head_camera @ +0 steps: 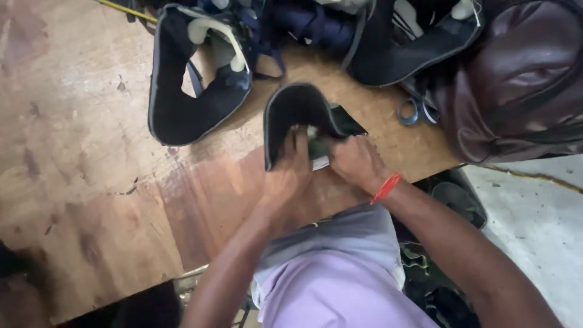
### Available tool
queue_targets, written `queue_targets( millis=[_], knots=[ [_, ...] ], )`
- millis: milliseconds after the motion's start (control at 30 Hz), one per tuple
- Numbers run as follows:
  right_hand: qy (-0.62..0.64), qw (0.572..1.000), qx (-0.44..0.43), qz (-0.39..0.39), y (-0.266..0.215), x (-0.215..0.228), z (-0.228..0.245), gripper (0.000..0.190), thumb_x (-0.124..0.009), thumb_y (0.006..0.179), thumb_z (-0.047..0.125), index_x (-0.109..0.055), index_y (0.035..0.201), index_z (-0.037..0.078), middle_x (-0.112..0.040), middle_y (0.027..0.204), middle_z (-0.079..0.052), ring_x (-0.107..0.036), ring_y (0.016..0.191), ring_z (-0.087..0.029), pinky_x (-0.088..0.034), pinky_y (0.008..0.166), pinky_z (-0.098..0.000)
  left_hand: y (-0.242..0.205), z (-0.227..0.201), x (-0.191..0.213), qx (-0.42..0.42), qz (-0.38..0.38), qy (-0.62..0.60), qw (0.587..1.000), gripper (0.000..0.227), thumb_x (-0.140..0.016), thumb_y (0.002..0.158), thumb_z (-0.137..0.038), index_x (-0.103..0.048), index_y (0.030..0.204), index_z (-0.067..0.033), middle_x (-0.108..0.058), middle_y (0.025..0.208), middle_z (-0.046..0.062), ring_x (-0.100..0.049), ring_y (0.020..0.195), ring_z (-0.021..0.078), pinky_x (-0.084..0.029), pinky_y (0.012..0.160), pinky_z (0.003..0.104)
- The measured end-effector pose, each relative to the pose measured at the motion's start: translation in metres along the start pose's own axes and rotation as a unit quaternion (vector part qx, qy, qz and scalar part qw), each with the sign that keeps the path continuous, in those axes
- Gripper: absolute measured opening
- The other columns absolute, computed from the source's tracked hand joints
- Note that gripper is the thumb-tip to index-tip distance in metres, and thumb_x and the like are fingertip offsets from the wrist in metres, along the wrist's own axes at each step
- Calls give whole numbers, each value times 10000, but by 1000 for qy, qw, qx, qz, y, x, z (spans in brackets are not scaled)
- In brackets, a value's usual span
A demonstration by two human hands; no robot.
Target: The person assembles and aligns internal lining components into shoe uppers.
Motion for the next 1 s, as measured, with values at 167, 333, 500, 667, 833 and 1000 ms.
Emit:
queue_targets(
  millis=[167,333,500,667,833,1000],
  knots=[
    [155,968,-14,-195,-27,43,4,334,-586,815,46,-744,1108,70,-689,796,-247,-669,706,-460,-534,608,-555,15,12,-30,16,-24,3,1000,453,-486,1040,-127,-511,1490,-76,-605,1381,182,-613,1213,386,-503,1009,457],
    [181,966,-12,-184,-40,38,-6,377,-632,824,79,-699,1182,-18,-667,715,-253,-650,619,-458,-514,539,-548,19,32,-61,162,-213,-188,945,412,-633,951,-221,-619,1356,-144,-710,1314,113,-671,1210,303,-518,1053,415],
    [54,986,-48,-148,-36,-14,-38,283,-655,885,162,-710,1141,54,-676,672,-204,-659,577,-414,-534,556,-525,56,8,-73,116,-62,-141,981,289,-607,969,-239,-639,1239,-142,-700,1229,122,-676,1126,337,-536,936,459],
    [82,978,-50,-186,-24,33,-19,501,-620,812,107,-713,1303,69,-655,637,-211,-657,556,-405,-538,545,-520,71,7,-70,84,65,-80,991,203,-584,984,-256,-656,1134,-140,-690,1153,130,-679,1049,367,-552,830,499],
    [48,976,1,-214,-22,44,-7,494,-635,857,126,-671,1320,-41,-650,646,-182,-643,526,-383,-528,521,-500,37,11,-116,-124,-24,31,992,231,-569,957,-189,-686,1151,-143,-683,1084,84,-681,1010,310,-550,839,427],
    [-11,979,31,-200,-23,32,-1,84,-646,888,123,-710,841,96,-705,826,-141,-703,728,-338,-563,618,-470,2,-23,-46,-273,-41,153,949,333,-577,886,-184,-719,1180,-122,-659,1129,38,-635,1056,248,-514,956,443]
  ],
)
Point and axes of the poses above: each hand's wrist, its own y-axis towards the middle knuckle, its own x-axis out of the back of the hand, z = x × y, the point moved 10 cm from there along y, towards the middle knuckle
